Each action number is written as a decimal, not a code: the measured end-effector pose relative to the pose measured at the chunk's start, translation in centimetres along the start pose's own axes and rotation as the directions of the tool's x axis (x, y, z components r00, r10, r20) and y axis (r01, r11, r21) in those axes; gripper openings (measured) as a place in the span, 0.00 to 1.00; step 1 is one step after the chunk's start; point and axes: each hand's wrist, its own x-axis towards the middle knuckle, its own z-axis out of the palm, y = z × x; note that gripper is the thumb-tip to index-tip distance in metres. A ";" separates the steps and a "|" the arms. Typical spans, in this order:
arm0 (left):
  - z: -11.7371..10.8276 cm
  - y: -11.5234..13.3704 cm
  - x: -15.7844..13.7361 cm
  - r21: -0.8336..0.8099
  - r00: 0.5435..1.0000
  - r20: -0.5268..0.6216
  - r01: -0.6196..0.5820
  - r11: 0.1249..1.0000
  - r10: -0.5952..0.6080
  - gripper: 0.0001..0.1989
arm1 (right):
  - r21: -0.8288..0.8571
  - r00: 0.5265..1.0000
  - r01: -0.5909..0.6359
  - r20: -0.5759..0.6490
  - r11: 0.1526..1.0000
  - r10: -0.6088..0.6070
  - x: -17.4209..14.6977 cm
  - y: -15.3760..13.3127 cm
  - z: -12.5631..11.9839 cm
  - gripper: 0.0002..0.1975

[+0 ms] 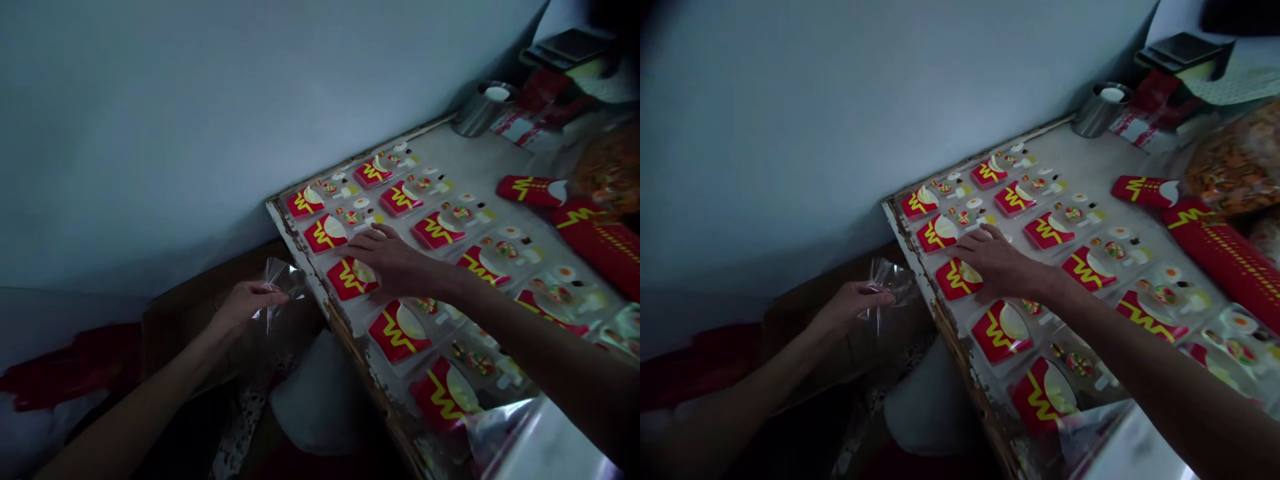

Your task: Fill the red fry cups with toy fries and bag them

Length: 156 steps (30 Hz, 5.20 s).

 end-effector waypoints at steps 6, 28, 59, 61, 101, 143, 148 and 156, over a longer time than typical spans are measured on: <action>0.2 0.9 -2.1 0.266 0.983 -0.131 -0.092 0.960 0.131 0.16 | 0.078 0.963 -0.050 -0.259 0.996 0.068 -0.7 -0.4 -1.0 0.48; -0.4 4.2 -2.7 0.077 0.974 0.175 -0.156 0.985 0.141 0.16 | -0.082 0.950 -0.231 -0.233 0.969 0.207 -0.5 -9.3 -2.2 0.40; 4.2 5.6 -4.4 0.238 0.852 0.513 -0.262 0.935 0.108 0.26 | -0.065 0.936 -0.339 -0.122 0.938 0.330 -8.2 -12.7 -1.5 0.42; 4.1 6.0 -4.5 0.282 0.846 0.523 -0.283 0.917 0.101 0.26 | -0.051 0.954 -0.294 -0.073 0.955 0.290 -9.0 -12.7 -1.9 0.42; 13.4 18.1 -6.2 0.421 0.505 0.765 -0.862 0.284 0.400 0.09 | 0.006 0.785 -0.547 -0.342 0.837 0.516 -13.1 -15.1 -2.0 0.51; 23.7 7.4 -14.0 0.357 0.297 0.286 -0.915 0.186 0.911 0.08 | 0.943 0.262 0.290 0.085 -0.162 0.961 -15.7 -17.1 3.3 0.15; 18.8 6.0 -14.8 0.136 0.259 0.325 -0.965 0.226 0.909 0.09 | 0.961 0.466 0.211 0.060 -0.177 0.883 -16.1 -16.3 2.4 0.13; 8.4 9.5 -5.7 0.594 0.432 0.559 -0.804 0.021 0.708 0.58 | 0.987 0.705 -0.112 0.161 -0.116 0.691 -9.4 -5.5 -1.7 0.17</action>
